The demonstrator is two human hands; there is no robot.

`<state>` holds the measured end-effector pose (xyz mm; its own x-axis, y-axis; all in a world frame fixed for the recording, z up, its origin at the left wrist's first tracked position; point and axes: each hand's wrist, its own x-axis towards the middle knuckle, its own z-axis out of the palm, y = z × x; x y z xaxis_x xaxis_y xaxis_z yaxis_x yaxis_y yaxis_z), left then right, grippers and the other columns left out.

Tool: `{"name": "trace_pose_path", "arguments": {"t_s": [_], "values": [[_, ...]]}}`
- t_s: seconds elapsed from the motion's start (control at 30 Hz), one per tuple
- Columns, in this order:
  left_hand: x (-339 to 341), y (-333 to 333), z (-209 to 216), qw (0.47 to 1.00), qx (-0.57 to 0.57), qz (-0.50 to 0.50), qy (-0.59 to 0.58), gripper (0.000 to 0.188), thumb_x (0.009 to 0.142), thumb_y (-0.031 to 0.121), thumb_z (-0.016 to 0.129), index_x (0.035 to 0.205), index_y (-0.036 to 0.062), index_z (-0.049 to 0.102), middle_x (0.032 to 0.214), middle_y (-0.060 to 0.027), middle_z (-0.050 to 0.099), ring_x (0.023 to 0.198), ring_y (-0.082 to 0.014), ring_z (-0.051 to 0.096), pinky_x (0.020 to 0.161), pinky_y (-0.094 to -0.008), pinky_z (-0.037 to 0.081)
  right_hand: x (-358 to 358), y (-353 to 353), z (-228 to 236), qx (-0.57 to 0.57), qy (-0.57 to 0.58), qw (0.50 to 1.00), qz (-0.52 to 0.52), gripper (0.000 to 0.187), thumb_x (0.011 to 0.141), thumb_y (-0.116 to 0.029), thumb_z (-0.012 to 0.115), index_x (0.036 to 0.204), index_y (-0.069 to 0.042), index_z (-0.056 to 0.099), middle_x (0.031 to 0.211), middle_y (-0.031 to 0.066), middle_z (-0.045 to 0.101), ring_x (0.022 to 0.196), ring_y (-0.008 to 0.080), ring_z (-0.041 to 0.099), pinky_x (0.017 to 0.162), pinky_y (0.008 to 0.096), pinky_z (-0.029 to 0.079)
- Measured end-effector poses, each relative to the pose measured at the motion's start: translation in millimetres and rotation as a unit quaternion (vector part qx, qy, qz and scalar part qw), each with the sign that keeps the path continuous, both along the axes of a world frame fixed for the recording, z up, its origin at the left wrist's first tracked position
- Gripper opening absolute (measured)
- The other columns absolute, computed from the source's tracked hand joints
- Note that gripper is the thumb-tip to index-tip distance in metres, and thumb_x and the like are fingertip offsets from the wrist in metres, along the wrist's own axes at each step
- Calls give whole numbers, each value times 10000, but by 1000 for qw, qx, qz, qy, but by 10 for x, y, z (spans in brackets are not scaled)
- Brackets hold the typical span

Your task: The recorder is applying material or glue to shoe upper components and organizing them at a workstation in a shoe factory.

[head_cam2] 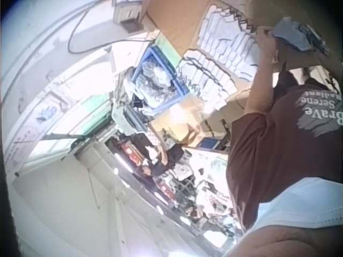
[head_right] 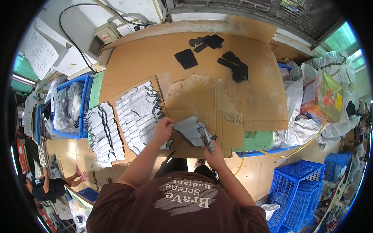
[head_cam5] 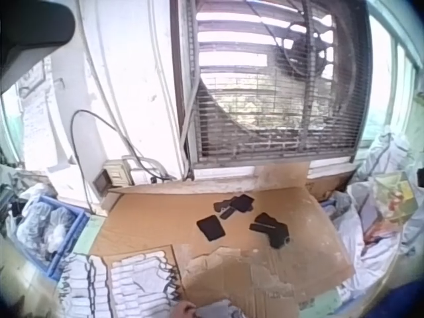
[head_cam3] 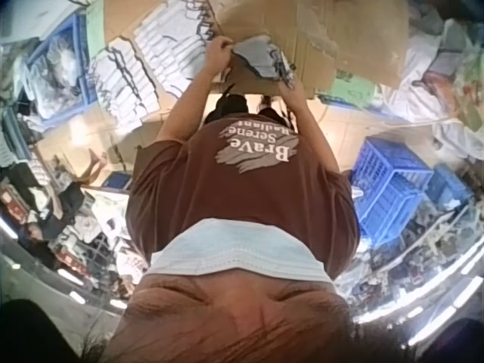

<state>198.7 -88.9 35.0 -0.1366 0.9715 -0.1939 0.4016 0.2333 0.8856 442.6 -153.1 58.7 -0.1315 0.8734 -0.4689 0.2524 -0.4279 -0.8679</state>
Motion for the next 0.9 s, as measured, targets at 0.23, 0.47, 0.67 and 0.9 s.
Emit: {"name": "trace_pose_path", "arguments": {"t_s": [0.23,0.47,0.67,0.9], "values": [[-1414,220,307,986,-44,149,59,170,807,24,503,951,-37,570,799,-120,615,669,-178,607,594,-274,492,-20,-42,9,24,42,998,37,174,728,-27,494,892,-51,550,815,70,577,735,166,544,686,289,430],[-696,56,34,975,103,-79,179,183,774,42,507,933,5,590,907,-194,581,885,-353,543,787,-411,440,-102,-79,-95,30,30,997,62,145,734,-57,517,873,-46,555,779,96,588,718,176,553,671,293,436],[98,-141,-146,976,9,-164,141,219,695,116,644,899,38,622,830,-159,581,811,-327,562,710,-391,453,-135,-77,-202,0,35,997,72,170,772,-97,536,927,-33,560,786,102,595,728,180,555,685,304,441],[169,-136,-202,978,38,-136,153,189,658,107,669,829,33,637,786,-151,582,802,-321,562,701,-384,452,-125,-45,-277,-8,38,996,77,192,792,-96,545,970,-24,552,798,81,587,726,155,522,681,296,431]]}}
